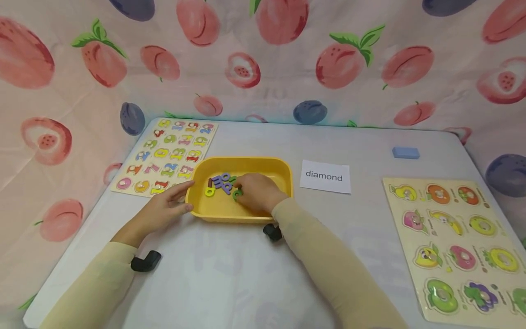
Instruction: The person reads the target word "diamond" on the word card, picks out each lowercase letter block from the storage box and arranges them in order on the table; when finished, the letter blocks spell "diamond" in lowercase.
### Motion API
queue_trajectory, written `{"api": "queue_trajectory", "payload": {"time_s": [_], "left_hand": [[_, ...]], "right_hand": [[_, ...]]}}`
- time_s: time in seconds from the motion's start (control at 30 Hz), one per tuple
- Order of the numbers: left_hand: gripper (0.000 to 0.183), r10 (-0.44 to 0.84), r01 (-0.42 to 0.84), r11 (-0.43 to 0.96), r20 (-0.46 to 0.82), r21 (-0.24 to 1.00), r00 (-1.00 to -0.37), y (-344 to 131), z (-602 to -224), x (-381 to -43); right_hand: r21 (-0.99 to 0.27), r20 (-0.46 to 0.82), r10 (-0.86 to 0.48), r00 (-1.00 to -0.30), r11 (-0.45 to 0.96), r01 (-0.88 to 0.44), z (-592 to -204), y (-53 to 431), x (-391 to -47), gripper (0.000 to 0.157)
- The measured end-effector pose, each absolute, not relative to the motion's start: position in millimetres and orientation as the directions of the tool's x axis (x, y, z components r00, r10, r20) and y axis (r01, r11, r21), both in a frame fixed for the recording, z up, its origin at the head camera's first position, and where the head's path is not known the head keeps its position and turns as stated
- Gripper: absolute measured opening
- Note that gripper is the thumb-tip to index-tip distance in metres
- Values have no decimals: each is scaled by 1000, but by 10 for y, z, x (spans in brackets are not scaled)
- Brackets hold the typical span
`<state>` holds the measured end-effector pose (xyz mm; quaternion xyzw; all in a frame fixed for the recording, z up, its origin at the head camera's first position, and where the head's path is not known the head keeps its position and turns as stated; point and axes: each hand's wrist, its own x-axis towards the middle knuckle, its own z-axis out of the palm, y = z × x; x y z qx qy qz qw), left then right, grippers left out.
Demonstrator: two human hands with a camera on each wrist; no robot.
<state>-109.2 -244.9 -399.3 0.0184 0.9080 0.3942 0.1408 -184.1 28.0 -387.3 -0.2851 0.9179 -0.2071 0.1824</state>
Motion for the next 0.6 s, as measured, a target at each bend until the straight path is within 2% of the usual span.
{"api": "queue_trajectory", "payload": {"time_s": [0.23,0.47,0.6], "left_hand": [[73,144,-79,688,-242,722,-959,-2438,-3991,-1091],[73,146,-72,683,-231,727,-962,-2438,-3991,-1081],[73,145,-73,675,-229,734,-963,-2428,-3987,-1081]], "right_hand": [[-500,-199,-576,-793,756,-423,-3727,544,-1822,37],[-506,-56,-590,-806,713,-486,-3602,938,-1788,35],[-505,-13,-561,-828,718,-479,-3520,1169,-1770,38]]}}
